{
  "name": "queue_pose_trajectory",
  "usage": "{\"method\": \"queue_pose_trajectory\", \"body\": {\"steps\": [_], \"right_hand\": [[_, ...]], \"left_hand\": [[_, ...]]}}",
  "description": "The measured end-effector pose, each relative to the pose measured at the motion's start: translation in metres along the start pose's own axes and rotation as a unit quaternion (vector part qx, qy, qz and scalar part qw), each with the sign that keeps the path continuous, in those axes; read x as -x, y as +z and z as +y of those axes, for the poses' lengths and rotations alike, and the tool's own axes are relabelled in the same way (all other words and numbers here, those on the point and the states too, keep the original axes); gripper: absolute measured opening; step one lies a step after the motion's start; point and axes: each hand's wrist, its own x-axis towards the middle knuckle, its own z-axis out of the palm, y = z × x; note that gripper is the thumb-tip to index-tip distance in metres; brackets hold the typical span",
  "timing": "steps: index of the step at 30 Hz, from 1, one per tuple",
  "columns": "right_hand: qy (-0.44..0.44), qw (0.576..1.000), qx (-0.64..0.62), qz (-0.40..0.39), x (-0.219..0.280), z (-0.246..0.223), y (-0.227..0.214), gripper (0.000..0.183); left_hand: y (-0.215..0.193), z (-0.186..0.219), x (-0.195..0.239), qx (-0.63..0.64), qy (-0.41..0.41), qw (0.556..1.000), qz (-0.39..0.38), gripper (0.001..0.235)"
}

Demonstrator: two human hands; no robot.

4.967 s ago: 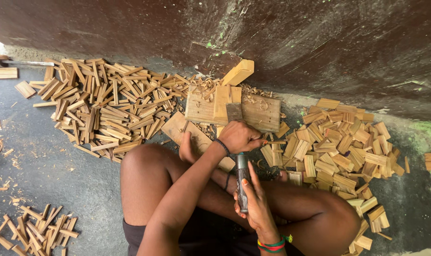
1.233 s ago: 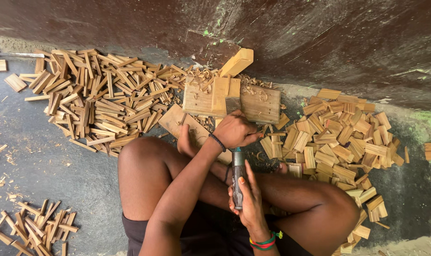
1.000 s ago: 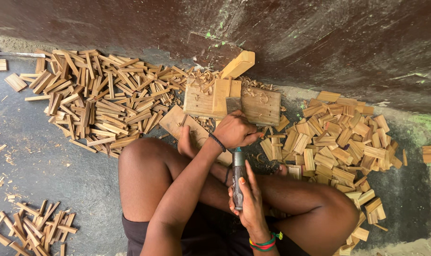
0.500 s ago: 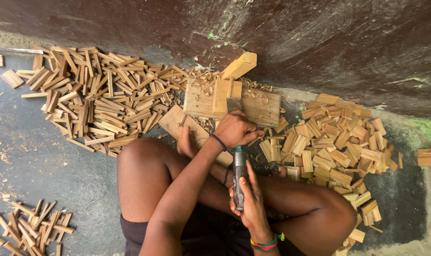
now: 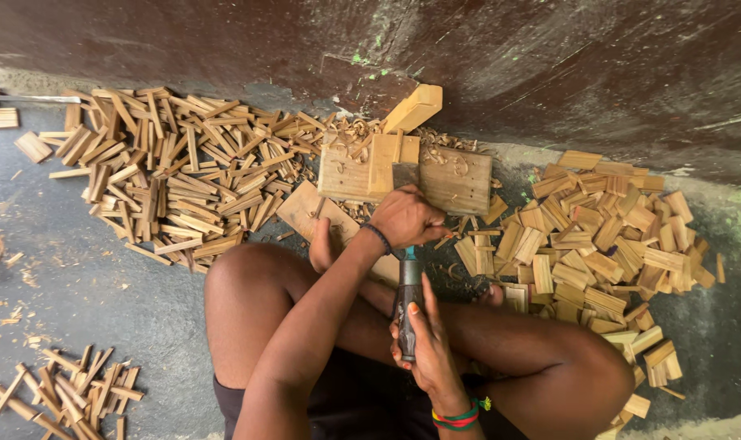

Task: The person sits cross-legged on the floor and uses a chisel and a hammer to carve a piece of wood. They repeatedly strike the chisel to remove wood shavings, occasionally adjusting the wood's position on a small workbench.

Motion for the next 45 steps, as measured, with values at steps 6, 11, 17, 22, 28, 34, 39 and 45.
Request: {"method": "queue_pose_trajectory", "body": {"steps": [6, 11, 17, 22, 28, 34, 39, 45], "right_hand": [[0.004, 1.000, 0.013, 0.016, -0.026, -0.015, 0.009, 0.071], [-0.011, 0.999, 0.035, 0.015, -0.052, -0.034, 0.016, 0.069], [-0.026, 0.999, 0.030, 0.017, -0.054, -0.025, 0.015, 0.066], [-0.062, 0.998, 0.006, 0.004, -0.043, -0.038, 0.003, 0.064], [-0.115, 0.992, -0.046, 0.001, 0.000, -0.041, -0.014, 0.064], [-0.101, 0.993, -0.005, 0.054, 0.025, -0.025, -0.030, 0.066], [-0.094, 0.992, 0.014, 0.086, 0.031, -0.001, -0.046, 0.068], [-0.090, 0.987, 0.010, 0.131, 0.022, 0.007, -0.069, 0.069]], "left_hand": [[-0.004, -0.026, -0.021, -0.022, -0.015, 1.000, -0.011, 0.042], [-0.007, -0.046, -0.040, -0.023, 0.000, 1.000, 0.020, 0.035], [0.000, -0.044, -0.034, -0.048, 0.015, 0.997, 0.066, 0.034], [-0.009, -0.011, -0.036, -0.038, 0.055, 0.991, 0.114, 0.032], [-0.008, 0.036, -0.050, -0.009, 0.081, 0.993, 0.090, 0.039], [0.011, 0.051, -0.026, 0.002, 0.108, 0.990, 0.094, 0.031], [-0.008, 0.010, 0.018, -0.047, -0.012, 0.994, 0.101, 0.051], [-0.002, -0.040, 0.032, -0.244, -0.167, 0.944, 0.147, 0.079]]}}
